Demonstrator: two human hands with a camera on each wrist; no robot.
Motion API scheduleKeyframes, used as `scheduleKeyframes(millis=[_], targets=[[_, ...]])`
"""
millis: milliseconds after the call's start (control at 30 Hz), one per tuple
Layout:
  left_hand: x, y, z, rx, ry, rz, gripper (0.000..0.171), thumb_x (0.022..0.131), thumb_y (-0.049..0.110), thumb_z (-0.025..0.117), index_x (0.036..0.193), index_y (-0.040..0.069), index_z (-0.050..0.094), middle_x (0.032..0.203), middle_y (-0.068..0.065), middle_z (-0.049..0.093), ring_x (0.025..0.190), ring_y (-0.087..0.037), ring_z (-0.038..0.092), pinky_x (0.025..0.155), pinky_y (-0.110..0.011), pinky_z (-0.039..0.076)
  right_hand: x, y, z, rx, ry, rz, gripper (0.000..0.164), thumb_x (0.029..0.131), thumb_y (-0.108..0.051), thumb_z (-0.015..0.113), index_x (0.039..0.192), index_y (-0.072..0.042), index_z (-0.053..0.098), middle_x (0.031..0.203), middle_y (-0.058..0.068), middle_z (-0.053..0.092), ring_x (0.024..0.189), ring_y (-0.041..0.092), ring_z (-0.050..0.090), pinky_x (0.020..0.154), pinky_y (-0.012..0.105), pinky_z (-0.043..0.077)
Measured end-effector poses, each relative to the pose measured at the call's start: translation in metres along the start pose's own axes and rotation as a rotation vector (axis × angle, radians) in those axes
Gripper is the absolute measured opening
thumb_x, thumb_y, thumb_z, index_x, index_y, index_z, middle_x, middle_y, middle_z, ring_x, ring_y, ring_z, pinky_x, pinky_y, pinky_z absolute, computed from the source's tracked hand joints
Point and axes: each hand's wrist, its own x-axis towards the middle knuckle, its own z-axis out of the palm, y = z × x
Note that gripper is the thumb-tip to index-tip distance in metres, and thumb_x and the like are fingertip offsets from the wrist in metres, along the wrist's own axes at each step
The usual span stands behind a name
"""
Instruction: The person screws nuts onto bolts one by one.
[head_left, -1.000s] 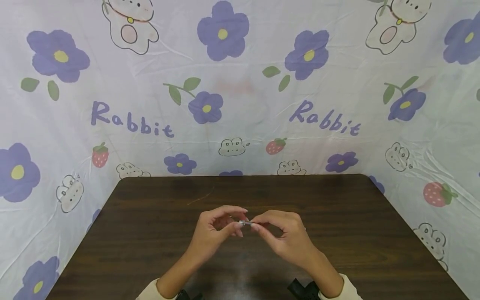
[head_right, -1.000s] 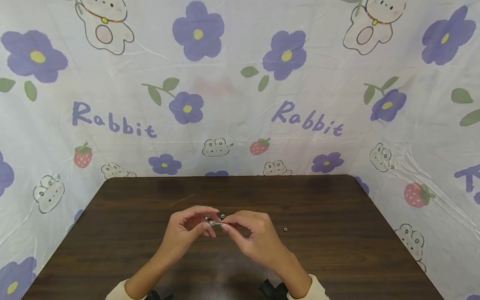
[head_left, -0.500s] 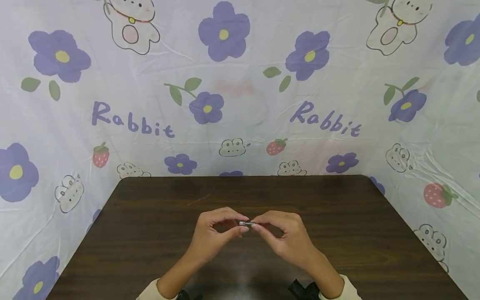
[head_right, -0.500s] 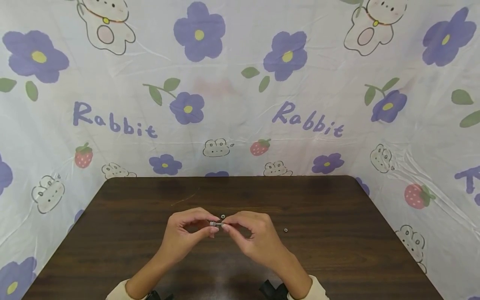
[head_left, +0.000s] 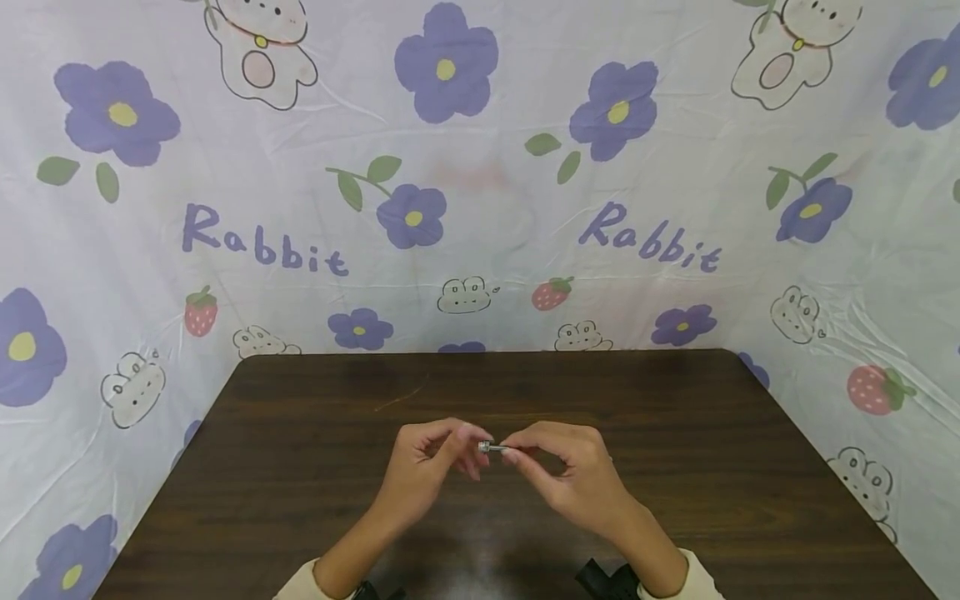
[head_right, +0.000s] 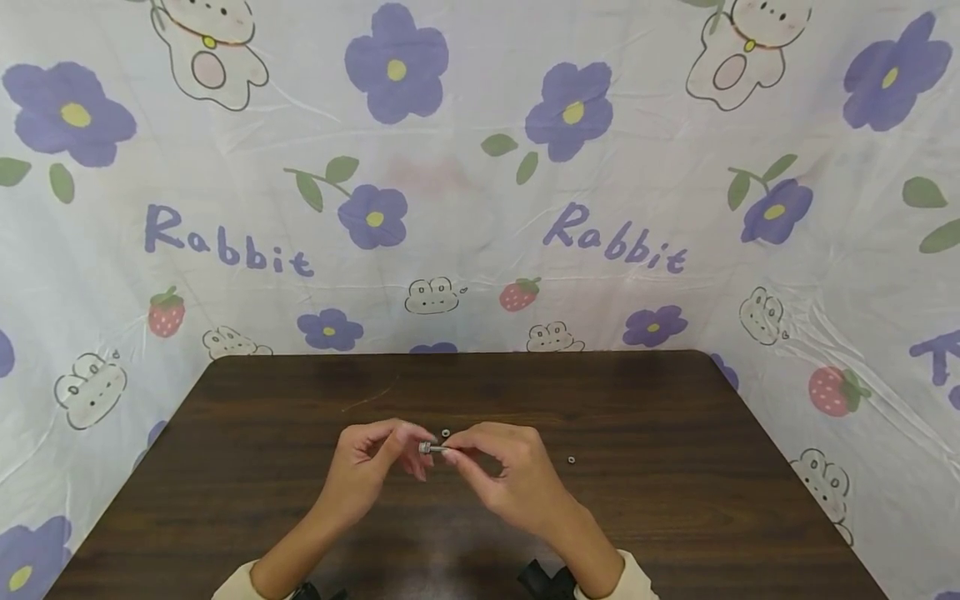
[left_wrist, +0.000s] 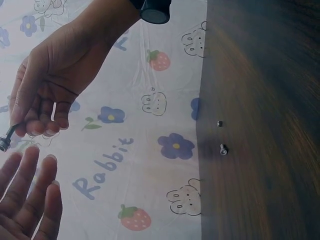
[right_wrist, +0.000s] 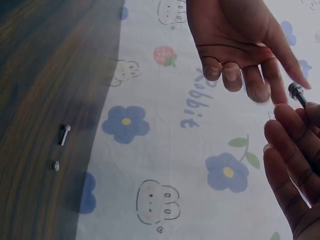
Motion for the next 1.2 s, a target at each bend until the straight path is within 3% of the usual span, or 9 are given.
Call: scheduleKeyframes(millis=[67, 133, 233, 367, 667, 967, 1200], targets=[[0.001, 0.000, -0.001, -0.002, 0.001, 0.033, 0.020, 0.100, -0.001, 0.062, 0.117, 0.001, 0.070, 0.088, -0.014, 0.074, 0.059, -0.024, 0.069, 0.056, -0.040, 0.061, 0.000, 0.000, -0.001, 0.003, -0.005, 0.004, 0.026, 0.082, 0.011, 0.077, 0.100, -0.008, 0.075, 0.089, 0.004, 0.076, 0.077, 0.013, 0.072, 0.071, 0.023, 0.059], [0.001, -0.002, -0.002, 0.013, 0.003, 0.079, 0.036, 0.091, -0.005, 0.072, 0.125, 0.002, 0.068, 0.095, -0.015, 0.074, 0.062, -0.023, 0.070, 0.055, -0.037, 0.060, 0.001, 0.001, -0.001, 0.007, -0.008, 0.005, 0.025, 0.082, 0.011, 0.077, 0.100, -0.007, 0.075, 0.090, 0.004, 0.076, 0.077, 0.014, 0.073, 0.072, 0.023, 0.059], [0.002, 0.000, -0.001, 0.051, 0.008, 0.138, 0.044, 0.079, -0.010, 0.081, 0.119, 0.005, 0.071, 0.097, -0.013, 0.074, 0.065, -0.019, 0.070, 0.054, -0.034, 0.060, 0.001, 0.001, -0.002, 0.010, -0.012, 0.007, 0.026, 0.082, 0.012, 0.076, 0.100, -0.007, 0.075, 0.091, 0.005, 0.076, 0.079, 0.016, 0.074, 0.073, 0.023, 0.059], [0.003, 0.006, 0.002, 0.076, 0.023, 0.161, 0.032, 0.077, -0.015, 0.081, 0.104, 0.000, 0.075, 0.088, -0.011, 0.074, 0.062, -0.020, 0.069, 0.052, -0.034, 0.059, 0.000, 0.000, -0.001, 0.005, -0.008, 0.013, 0.026, 0.082, 0.011, 0.077, 0.100, -0.008, 0.075, 0.091, 0.005, 0.076, 0.080, 0.016, 0.074, 0.072, 0.023, 0.059], [0.000, -0.001, 0.001, 0.078, 0.033, 0.122, 0.020, 0.083, -0.009, 0.078, 0.100, 0.001, 0.077, 0.080, -0.007, 0.073, 0.058, -0.023, 0.068, 0.052, -0.033, 0.058, 0.000, 0.001, 0.000, 0.014, -0.013, 0.004, 0.024, 0.083, 0.010, 0.077, 0.100, -0.006, 0.075, 0.092, 0.005, 0.076, 0.080, 0.016, 0.074, 0.074, 0.023, 0.059], [-0.003, -0.003, -0.006, 0.033, 0.057, -0.013, 0.010, 0.089, 0.002, 0.077, 0.099, 0.001, 0.078, 0.083, -0.007, 0.075, 0.063, -0.023, 0.071, 0.061, -0.038, 0.062, 0.000, 0.004, 0.003, 0.001, -0.016, 0.049, 0.022, 0.084, 0.009, 0.077, 0.099, -0.007, 0.075, 0.091, 0.004, 0.076, 0.079, 0.015, 0.074, 0.071, 0.022, 0.059], [-0.005, -0.011, -0.011, 0.053, 0.017, -0.041, 0.010, 0.087, 0.002, 0.078, 0.097, 0.003, 0.079, 0.085, -0.007, 0.076, 0.061, -0.023, 0.070, 0.060, -0.039, 0.062, -0.004, 0.006, 0.005, -0.046, -0.067, 0.085, 0.016, 0.088, 0.002, 0.076, 0.100, -0.009, 0.076, 0.092, 0.003, 0.076, 0.081, 0.013, 0.073, 0.071, 0.024, 0.060]])
